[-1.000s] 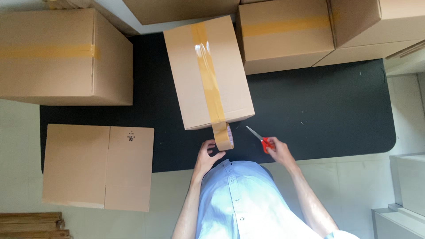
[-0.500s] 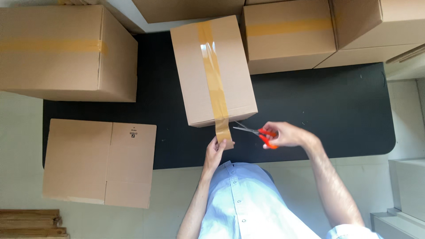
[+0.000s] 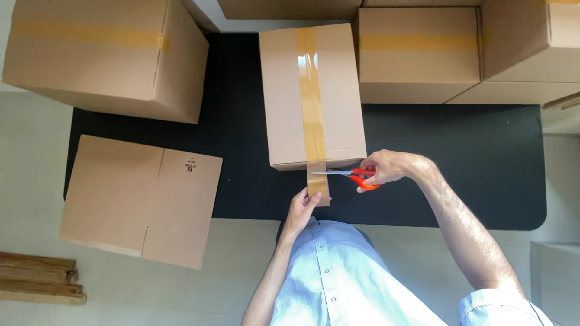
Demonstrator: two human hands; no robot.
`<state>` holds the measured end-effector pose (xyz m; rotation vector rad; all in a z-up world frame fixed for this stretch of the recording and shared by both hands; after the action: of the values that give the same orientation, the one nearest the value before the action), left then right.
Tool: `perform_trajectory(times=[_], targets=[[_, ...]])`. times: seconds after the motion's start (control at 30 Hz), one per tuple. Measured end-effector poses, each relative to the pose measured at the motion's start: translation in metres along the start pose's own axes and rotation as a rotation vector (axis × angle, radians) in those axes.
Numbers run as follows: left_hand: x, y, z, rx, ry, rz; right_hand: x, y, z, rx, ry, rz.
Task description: The person seals cardboard boxes using a handheld tape roll and scissors, pressing the tape down by hand and folding the box flaps together before applying tape.
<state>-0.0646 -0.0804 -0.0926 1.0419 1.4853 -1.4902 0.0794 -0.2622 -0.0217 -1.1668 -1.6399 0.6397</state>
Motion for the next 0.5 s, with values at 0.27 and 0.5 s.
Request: perform_trajectory(times=[0.27, 0.5], targets=[[0.002, -0.002, -0.004, 0.003, -0.012, -0.013, 0.001, 0.012, 0.007, 0.023, 0.002, -0.03], [0.014, 0.0, -0.002, 0.032, 0.022, -0.005, 0.002, 0.006, 0.006, 0.011, -0.017, -0.025]])
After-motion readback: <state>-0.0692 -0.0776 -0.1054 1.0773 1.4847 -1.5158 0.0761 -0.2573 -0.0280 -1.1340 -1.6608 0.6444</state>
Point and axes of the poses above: each hand's wrist, its own y-axis towards the middle knuckle, its own z-axis out of the palm, x = y × z, the point moved 9 cm from there along y, towards the middle knuckle, and after that the axes turned 10 degrees about y, right-handed, at the moved point
